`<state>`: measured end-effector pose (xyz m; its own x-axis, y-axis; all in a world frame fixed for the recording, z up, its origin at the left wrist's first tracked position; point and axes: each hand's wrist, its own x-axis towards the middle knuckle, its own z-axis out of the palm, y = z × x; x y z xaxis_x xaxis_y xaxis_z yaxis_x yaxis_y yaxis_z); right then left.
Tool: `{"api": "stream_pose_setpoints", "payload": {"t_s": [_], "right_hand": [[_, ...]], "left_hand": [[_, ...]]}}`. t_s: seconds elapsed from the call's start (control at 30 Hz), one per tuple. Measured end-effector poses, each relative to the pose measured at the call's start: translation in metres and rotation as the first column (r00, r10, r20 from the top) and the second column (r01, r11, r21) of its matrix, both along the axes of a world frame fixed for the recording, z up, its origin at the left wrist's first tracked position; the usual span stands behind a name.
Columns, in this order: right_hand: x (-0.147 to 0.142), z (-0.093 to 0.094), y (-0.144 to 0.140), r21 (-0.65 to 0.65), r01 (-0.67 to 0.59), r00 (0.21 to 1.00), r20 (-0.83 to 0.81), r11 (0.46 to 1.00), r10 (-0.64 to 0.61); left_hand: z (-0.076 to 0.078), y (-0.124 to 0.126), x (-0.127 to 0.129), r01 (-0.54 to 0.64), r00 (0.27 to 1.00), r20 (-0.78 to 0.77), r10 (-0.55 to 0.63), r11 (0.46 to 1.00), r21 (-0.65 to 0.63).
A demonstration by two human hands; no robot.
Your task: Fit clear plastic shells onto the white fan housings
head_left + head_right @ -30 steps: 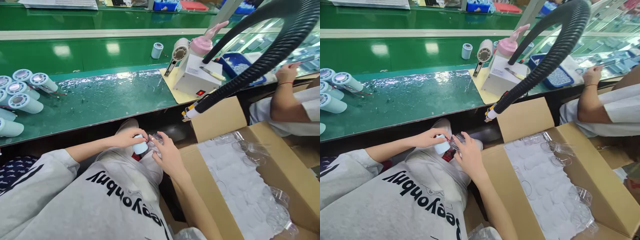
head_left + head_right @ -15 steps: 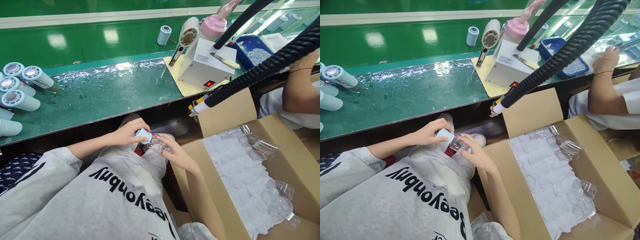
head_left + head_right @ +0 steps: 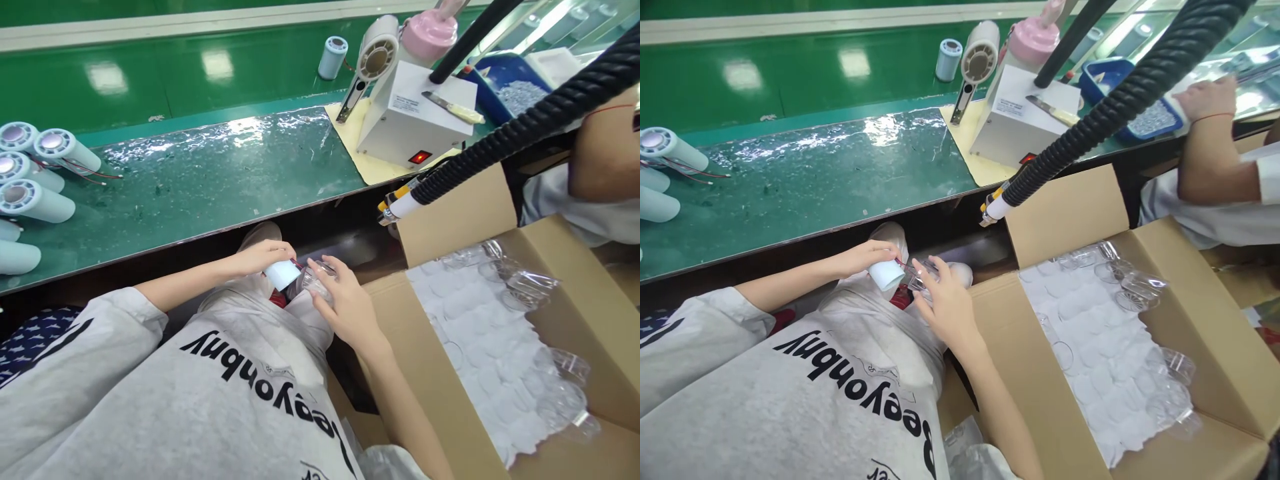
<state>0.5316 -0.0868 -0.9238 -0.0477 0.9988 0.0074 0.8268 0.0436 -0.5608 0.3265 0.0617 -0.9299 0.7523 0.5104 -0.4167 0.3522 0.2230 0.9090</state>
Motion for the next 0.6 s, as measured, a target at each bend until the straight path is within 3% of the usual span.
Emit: {"api": "stream_pose_setpoints", "payload": {"t_s": [0.07, 0.13, 0.23, 0.33, 0.47, 0.6], "right_hand": [[-0.006, -0.001, 0.006, -0.048, -0.045, 0.998, -0.046, 0.998, 0.043], [-0.008, -0.003, 0.011, -0.075, -0.079, 0.983, -0.172, 0.994, 0.065], [-0.007, -0.005, 0.015, -0.052, -0.039, 0.935, -0.353, 0.998, 0.019], [-0.008, -0.003, 0.014, -0.010, 0.014, 0.912, -0.411, 1.000, -0.017], [-0.013, 0.000, 0.011, 0.039, 0.114, 0.897, -0.434, 0.993, -0.086], [-0.016, 0.001, 0.009, 0.092, 0.159, 0.902, -0.418, 0.983, -0.107]], "left_hand": [[0.001, -0.001, 0.002, 0.058, 0.996, 0.061, -0.068, 0.986, 0.157], [0.003, -0.002, 0.000, 0.100, 0.980, 0.128, -0.151, 0.935, 0.340], [0.002, -0.004, -0.006, 0.069, 0.973, 0.155, -0.171, 0.856, 0.512], [-0.004, -0.003, -0.012, 0.014, 0.980, 0.152, -0.130, 0.804, 0.595], [-0.012, 0.000, -0.016, 0.016, 0.973, 0.166, -0.160, 0.764, 0.645], [-0.010, -0.002, -0.020, -0.001, 0.972, 0.182, -0.146, 0.778, 0.629]]}}
